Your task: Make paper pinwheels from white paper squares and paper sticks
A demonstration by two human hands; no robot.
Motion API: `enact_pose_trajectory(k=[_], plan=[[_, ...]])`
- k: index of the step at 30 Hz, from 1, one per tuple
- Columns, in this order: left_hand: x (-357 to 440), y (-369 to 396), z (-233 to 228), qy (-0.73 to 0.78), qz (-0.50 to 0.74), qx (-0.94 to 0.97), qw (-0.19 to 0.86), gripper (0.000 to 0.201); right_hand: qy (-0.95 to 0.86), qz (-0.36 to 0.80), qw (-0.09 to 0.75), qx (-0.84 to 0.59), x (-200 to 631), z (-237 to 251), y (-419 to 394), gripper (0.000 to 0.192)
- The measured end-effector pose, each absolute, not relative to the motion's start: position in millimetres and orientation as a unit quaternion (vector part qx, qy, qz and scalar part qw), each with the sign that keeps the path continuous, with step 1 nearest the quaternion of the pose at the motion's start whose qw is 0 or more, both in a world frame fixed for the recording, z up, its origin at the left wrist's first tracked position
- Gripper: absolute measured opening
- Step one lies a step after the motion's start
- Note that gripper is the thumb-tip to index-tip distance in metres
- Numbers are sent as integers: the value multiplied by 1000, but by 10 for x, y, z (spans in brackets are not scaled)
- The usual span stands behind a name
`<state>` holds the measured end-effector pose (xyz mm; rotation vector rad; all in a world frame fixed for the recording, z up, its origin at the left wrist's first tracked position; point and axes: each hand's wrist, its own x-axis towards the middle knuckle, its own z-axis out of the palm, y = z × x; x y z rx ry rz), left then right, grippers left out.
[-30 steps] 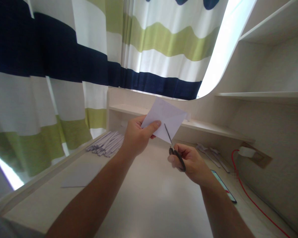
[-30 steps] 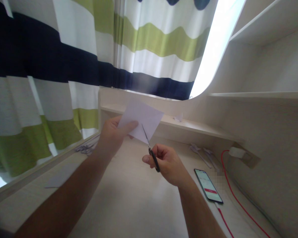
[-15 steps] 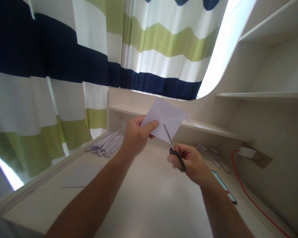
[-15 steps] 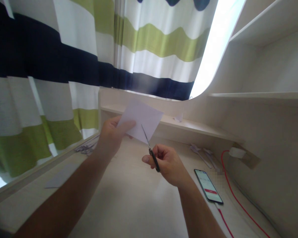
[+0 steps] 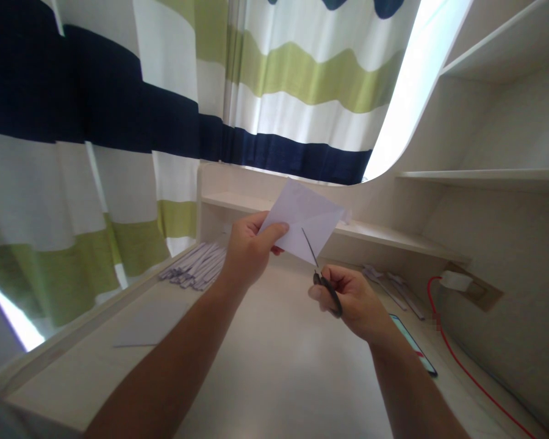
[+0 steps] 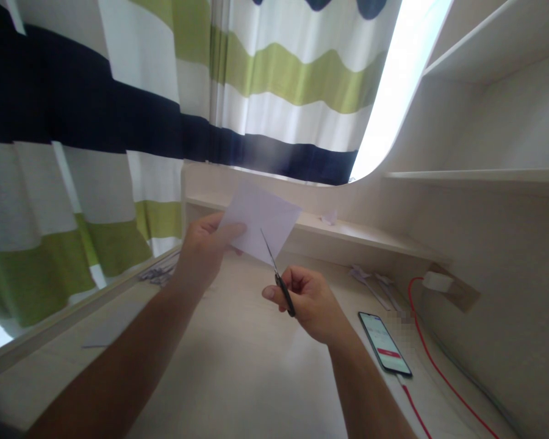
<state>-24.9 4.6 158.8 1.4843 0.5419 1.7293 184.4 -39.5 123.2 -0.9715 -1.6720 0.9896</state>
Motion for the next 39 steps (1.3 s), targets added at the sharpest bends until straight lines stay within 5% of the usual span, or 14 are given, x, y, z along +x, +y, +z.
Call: enact_pose_trajectory(k=[39], plan=[[-249, -29, 1632, 241, 663, 617, 348, 19, -670, 447, 470, -362, 1865, 1236, -415, 40]])
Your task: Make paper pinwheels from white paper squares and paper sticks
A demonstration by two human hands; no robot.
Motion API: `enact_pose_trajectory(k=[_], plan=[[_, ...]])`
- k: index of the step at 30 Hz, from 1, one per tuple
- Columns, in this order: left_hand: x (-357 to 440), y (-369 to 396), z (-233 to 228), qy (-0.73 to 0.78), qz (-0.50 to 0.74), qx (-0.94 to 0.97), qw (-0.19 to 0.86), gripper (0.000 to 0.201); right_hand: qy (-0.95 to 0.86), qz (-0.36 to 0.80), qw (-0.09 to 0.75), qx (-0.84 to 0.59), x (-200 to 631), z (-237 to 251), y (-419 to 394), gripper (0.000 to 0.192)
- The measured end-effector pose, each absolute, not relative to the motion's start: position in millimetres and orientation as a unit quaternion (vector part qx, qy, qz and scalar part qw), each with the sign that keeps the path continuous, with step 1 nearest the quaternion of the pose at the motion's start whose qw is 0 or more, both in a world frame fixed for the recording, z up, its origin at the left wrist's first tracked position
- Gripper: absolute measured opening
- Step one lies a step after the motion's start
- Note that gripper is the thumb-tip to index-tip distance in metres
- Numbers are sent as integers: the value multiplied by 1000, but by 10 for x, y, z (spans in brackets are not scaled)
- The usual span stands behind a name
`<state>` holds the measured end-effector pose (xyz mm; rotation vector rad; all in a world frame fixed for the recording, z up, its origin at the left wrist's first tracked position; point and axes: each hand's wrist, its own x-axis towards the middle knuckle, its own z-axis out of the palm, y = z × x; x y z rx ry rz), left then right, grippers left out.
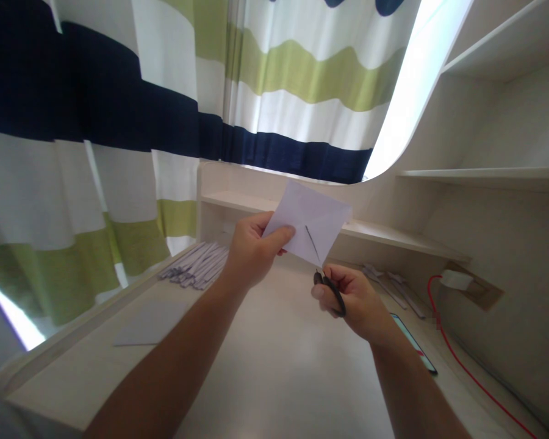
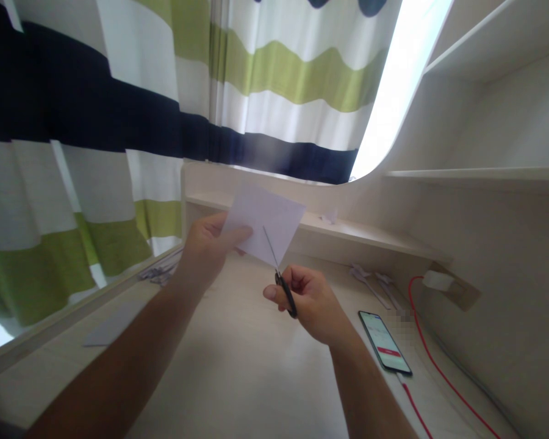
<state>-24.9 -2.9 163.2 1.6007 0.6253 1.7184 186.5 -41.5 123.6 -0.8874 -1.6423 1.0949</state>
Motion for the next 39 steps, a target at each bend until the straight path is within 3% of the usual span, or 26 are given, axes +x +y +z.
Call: enact_pose_trajectory(k=[19, 27, 29, 33, 39], plan=[[-229, -44, 1624, 225, 665, 614, 361, 20, -673, 435, 472, -368, 1839, 1212, -406, 41], [-325, 90, 1618, 232, 697, 582, 349, 14, -726, 397, 356, -433, 2307, 1351, -347, 42], [-349, 105, 1620, 255, 683, 595, 339, 14, -717, 334, 413, -452, 2489, 1405, -313, 37], [-310, 85, 1584, 312, 560, 694, 328, 15, -600, 241, 631, -428, 2515, 1447, -328, 29], [-135, 36, 1474, 338, 379, 804, 311, 16, -609, 283, 632, -387, 2091, 1433, -442, 43]])
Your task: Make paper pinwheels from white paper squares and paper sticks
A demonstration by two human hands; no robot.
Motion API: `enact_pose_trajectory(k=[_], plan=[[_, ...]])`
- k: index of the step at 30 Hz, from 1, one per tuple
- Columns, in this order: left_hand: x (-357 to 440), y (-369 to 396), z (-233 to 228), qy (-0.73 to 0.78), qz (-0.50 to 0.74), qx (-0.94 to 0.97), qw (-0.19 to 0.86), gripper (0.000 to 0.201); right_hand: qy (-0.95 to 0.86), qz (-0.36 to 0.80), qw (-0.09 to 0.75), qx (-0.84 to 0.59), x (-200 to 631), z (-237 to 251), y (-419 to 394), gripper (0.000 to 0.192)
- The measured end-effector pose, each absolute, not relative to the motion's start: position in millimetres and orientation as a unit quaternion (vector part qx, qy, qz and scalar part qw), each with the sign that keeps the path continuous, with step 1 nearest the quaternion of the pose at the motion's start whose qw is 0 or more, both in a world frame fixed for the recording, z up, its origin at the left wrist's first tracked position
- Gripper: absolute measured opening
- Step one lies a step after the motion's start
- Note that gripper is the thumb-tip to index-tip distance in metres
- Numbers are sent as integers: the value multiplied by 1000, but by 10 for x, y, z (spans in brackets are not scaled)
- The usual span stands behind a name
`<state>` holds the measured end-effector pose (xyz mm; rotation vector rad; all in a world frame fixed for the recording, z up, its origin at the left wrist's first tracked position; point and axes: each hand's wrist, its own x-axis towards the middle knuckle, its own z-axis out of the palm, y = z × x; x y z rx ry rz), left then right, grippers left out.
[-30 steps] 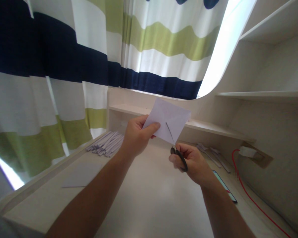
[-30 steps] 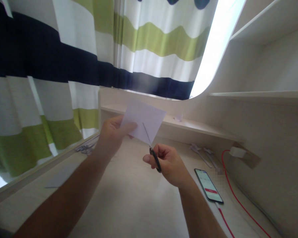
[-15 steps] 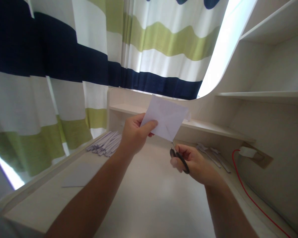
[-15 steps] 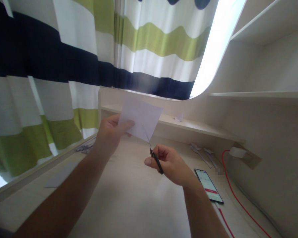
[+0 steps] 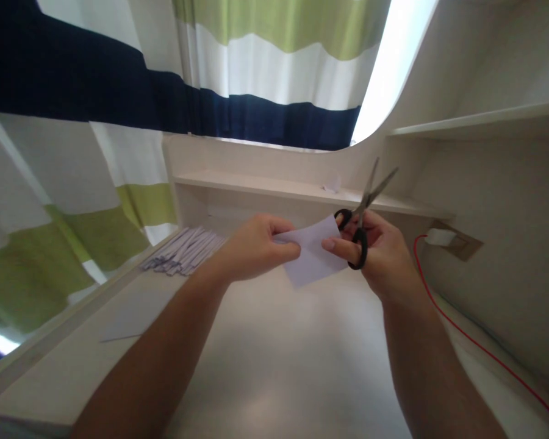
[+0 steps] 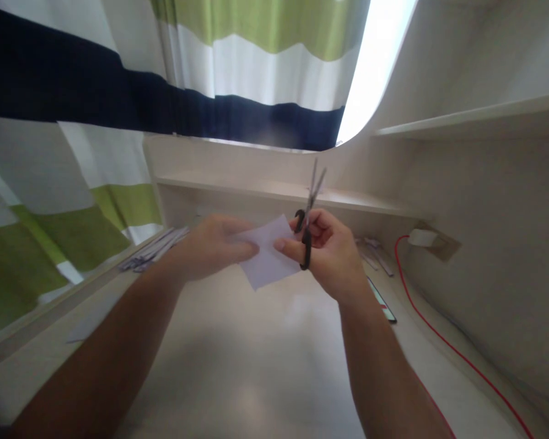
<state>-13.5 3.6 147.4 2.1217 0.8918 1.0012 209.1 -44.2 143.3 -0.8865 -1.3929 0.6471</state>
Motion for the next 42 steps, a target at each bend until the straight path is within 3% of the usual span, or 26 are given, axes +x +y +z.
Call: enact_pose_trajectory(k=[3, 8, 13, 19, 25, 32, 38, 42], plan=[[-73, 33, 1442, 329, 378, 805, 317, 15, -592, 307, 637, -386, 2031, 1393, -405, 41], [2, 65, 1376, 280, 472, 756, 357, 15, -539, 277, 700, -378, 2045, 1302, -285, 36], [89, 67, 1322, 253, 557, 716, 337, 16, -530, 277, 701, -389, 2043, 1261, -242, 36], [130, 55, 1305, 252, 580, 690, 352, 15, -554, 293, 682, -376, 2007, 1281, -300, 44], [149, 61, 1305, 241, 575, 699, 349, 14, -563, 257, 696, -364, 1957, 1278, -323, 39], [214, 85, 1295, 184, 587, 669, 418, 39, -552, 182, 716, -387, 1958, 1276, -334, 44], [206, 59, 1294, 194, 601, 668, 394, 16, -550, 210, 714, -380, 1960, 1277, -306, 41], [201, 63, 1282, 178, 602, 666, 403, 13, -551, 202, 713, -384, 1976, 1233, -268, 38]])
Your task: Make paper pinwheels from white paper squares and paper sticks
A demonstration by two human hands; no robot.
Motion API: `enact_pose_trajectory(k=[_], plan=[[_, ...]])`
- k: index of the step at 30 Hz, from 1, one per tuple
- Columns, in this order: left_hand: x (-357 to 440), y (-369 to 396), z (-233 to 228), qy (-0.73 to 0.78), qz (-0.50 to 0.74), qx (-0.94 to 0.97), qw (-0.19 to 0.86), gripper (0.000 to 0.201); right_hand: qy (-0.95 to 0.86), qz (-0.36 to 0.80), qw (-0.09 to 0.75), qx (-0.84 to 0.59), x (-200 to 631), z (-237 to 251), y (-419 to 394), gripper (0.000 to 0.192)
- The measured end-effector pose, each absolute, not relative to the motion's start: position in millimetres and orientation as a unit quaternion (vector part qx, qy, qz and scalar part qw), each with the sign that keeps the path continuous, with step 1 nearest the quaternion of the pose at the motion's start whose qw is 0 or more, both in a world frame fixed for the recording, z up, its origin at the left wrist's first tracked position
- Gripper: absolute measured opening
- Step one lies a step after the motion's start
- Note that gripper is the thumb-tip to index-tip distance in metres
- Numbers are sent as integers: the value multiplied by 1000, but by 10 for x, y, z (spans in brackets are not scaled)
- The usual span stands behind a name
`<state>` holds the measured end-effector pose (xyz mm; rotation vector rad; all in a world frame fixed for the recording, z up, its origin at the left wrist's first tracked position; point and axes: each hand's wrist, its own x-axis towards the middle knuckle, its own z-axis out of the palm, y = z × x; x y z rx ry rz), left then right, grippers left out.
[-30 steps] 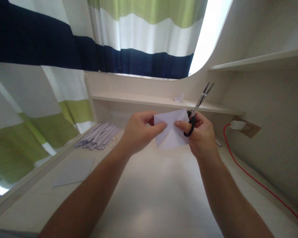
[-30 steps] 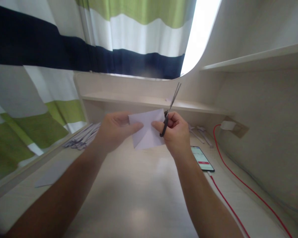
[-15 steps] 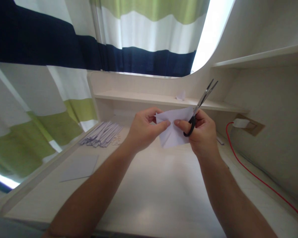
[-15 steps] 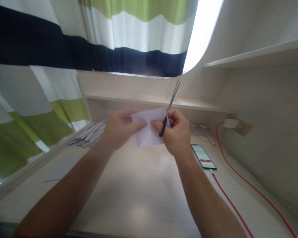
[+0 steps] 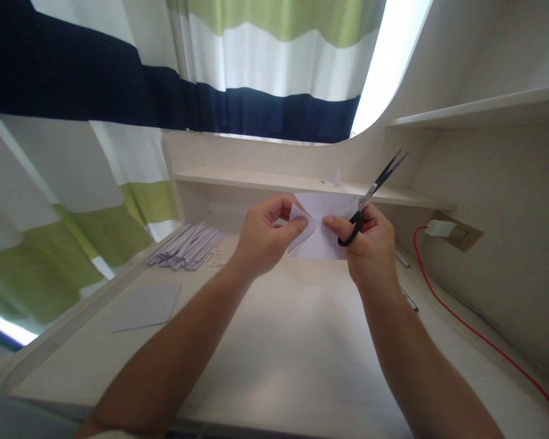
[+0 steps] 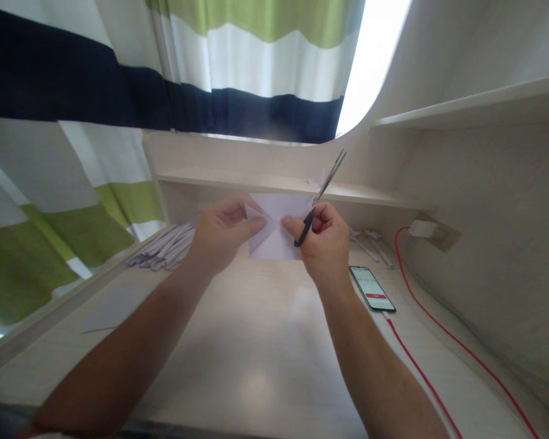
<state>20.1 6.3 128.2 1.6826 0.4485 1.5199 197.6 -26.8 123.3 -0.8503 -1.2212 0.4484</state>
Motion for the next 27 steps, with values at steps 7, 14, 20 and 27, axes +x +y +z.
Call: enact_pose_trajectory(k=[7, 14, 20, 27], plan=[[198, 134, 1287, 194, 509, 648, 533, 41, -535, 176, 729, -389, 1918, 1188, -303, 39], [109, 165, 1327, 239, 484, 674, 504, 21, -534, 191, 725, -390, 1913, 1232, -309, 41], [12, 179, 1366, 258, 481, 686, 481, 19, -557, 203, 710, -380, 1982, 1193, -235, 35], [2, 207, 1371, 257, 522, 672, 459, 25, -544, 256, 707, -373, 1935, 1205, -256, 34]])
